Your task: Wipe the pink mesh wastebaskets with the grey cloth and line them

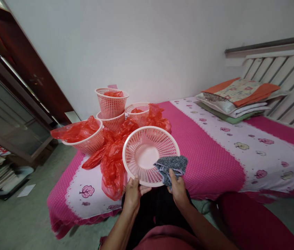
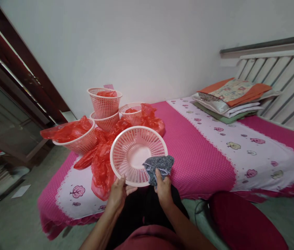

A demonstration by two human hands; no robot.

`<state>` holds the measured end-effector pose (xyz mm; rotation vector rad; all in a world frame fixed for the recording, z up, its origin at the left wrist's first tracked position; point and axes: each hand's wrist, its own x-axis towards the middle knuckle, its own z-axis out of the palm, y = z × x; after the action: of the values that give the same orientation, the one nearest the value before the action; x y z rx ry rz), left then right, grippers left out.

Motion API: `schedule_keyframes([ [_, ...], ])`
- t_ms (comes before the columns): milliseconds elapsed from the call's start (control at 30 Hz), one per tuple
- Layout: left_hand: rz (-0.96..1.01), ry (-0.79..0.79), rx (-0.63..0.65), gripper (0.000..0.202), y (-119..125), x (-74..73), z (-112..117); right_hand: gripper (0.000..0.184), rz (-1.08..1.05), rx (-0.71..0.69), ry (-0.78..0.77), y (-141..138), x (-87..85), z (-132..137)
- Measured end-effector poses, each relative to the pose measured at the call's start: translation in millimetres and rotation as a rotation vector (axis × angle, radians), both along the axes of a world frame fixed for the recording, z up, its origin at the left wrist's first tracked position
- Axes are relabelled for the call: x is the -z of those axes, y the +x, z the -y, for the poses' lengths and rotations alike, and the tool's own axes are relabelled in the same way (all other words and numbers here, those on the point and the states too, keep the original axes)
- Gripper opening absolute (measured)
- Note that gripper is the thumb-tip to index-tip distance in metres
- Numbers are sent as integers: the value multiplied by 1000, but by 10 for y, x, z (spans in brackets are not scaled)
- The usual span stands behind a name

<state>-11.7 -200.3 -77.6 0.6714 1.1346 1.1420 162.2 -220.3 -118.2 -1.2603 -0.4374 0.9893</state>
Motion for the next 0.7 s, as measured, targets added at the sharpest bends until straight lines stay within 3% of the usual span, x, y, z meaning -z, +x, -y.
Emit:
schedule_keyframes([
  [200,47,2,3,53,41,36,21,75,-68,-67,-21,-287,53,98],
  [367,50,47,22,52,100,100,43,79,-134,-136,-34,-481,-12,196],
  [567,-20,40,92,52,46,123,45,83,-137,-176,-54,-488,-65,217],
  [700,-188,113,-57,59,-177,67,-119,77,-114,-195,-96,-365,2,190],
])
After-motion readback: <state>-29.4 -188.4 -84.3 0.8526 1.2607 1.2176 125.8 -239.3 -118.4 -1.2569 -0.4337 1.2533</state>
